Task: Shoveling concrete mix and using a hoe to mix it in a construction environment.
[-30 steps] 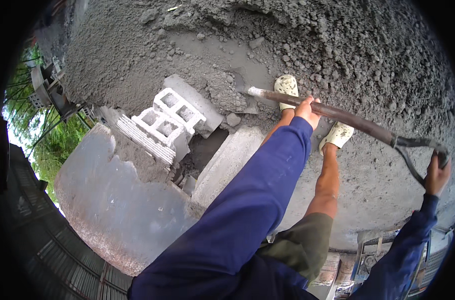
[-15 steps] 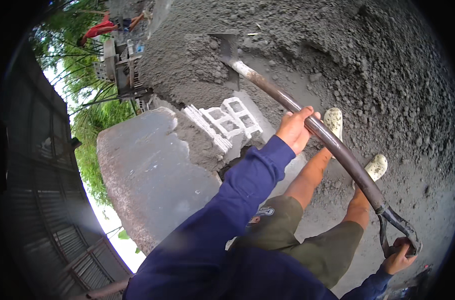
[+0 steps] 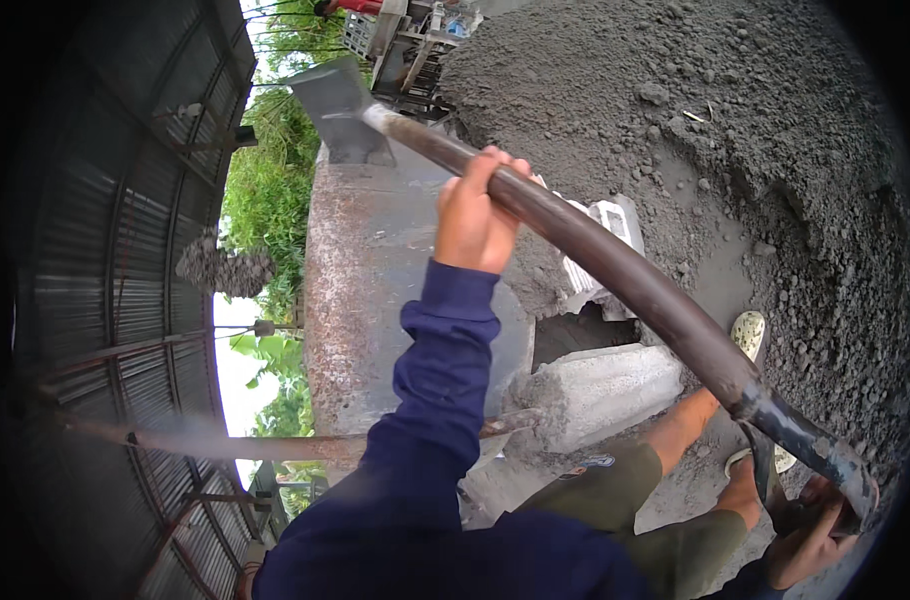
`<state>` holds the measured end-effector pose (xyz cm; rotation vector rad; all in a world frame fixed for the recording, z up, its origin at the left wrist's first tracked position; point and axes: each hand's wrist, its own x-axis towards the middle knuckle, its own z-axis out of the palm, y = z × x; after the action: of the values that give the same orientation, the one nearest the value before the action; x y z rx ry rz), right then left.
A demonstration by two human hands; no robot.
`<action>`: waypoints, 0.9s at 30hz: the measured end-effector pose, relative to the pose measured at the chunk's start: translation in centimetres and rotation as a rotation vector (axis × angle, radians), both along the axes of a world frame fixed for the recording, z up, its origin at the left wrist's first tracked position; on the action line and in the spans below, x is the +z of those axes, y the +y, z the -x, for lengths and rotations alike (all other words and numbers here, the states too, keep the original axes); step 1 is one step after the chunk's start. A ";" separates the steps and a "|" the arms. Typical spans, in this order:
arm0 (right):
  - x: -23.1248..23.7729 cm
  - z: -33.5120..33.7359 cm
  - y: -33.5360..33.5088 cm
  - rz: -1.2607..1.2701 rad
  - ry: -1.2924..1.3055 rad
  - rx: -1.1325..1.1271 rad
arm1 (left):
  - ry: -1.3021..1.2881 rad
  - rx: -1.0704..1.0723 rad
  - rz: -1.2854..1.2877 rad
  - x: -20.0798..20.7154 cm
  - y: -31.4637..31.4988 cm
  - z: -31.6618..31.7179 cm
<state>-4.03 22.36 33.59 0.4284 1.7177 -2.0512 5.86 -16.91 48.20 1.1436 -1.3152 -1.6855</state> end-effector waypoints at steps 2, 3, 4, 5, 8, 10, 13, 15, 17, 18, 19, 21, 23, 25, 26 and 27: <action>-1.8 -0.4 4.1 -0.171 -0.107 -0.037 | -0.029 -0.088 -0.129 -6.3 2.7 2.4; -3.3 -1.1 6.7 -0.285 -0.053 -0.023 | -0.074 -0.151 -0.156 -10.0 4.6 3.6; -4.7 -2.1 9.2 -0.415 0.005 -0.018 | -0.154 -0.184 -0.231 -13.4 7.0 4.9; -5.3 -3.1 11.5 -0.463 0.009 -0.008 | -0.190 -0.159 -0.273 -16.6 9.6 6.0; -5.8 -7.1 19.7 -0.598 -0.102 -0.074 | -0.370 -0.316 -0.524 -27.1 16.8 6.0; -3.0 -9.6 21.4 -0.696 -0.106 -0.121 | -0.425 -0.311 -0.780 -31.6 21.4 4.3; 2.4 -11.7 21.3 -0.693 -0.114 -0.081 | -0.470 -0.199 -1.006 -35.4 27.3 1.3; 3.3 -12.3 21.5 -0.715 -0.114 -0.077 | -0.539 -0.191 -1.095 -38.4 29.9 -0.5; 3.6 -13.7 23.5 -0.710 -0.146 0.016 | -0.538 -0.116 -1.142 -40.0 32.0 -1.7; 3.9 -13.8 24.3 -0.727 -0.160 0.016 | -0.552 -0.108 -1.152 -39.6 33.1 -2.0; 4.1 -13.6 25.0 -0.806 -0.165 0.000 | -0.533 -0.105 -1.158 -39.6 33.9 -2.0; 5.1 -12.7 25.6 -0.885 -0.160 -0.006 | -0.488 -0.068 -1.126 -39.9 35.9 -2.2; 5.8 -11.1 27.9 -0.913 -0.091 0.027 | -0.486 -0.109 -1.284 -39.3 37.3 -1.3; 5.9 -9.2 30.6 -1.006 -0.039 0.082 | -0.469 -0.111 -1.395 -40.2 37.9 -0.8; 5.8 -8.2 31.5 -1.046 -0.076 0.111 | -0.440 -0.070 -1.404 -40.9 37.4 -0.7; 5.8 -6.0 30.7 -1.026 -0.165 0.145 | -0.412 -0.023 -1.409 -41.5 36.6 -0.5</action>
<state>1.97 53.11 39.36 0.7067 2.4798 -0.8619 6.36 19.73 6.71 2.2944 -0.1003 -2.4984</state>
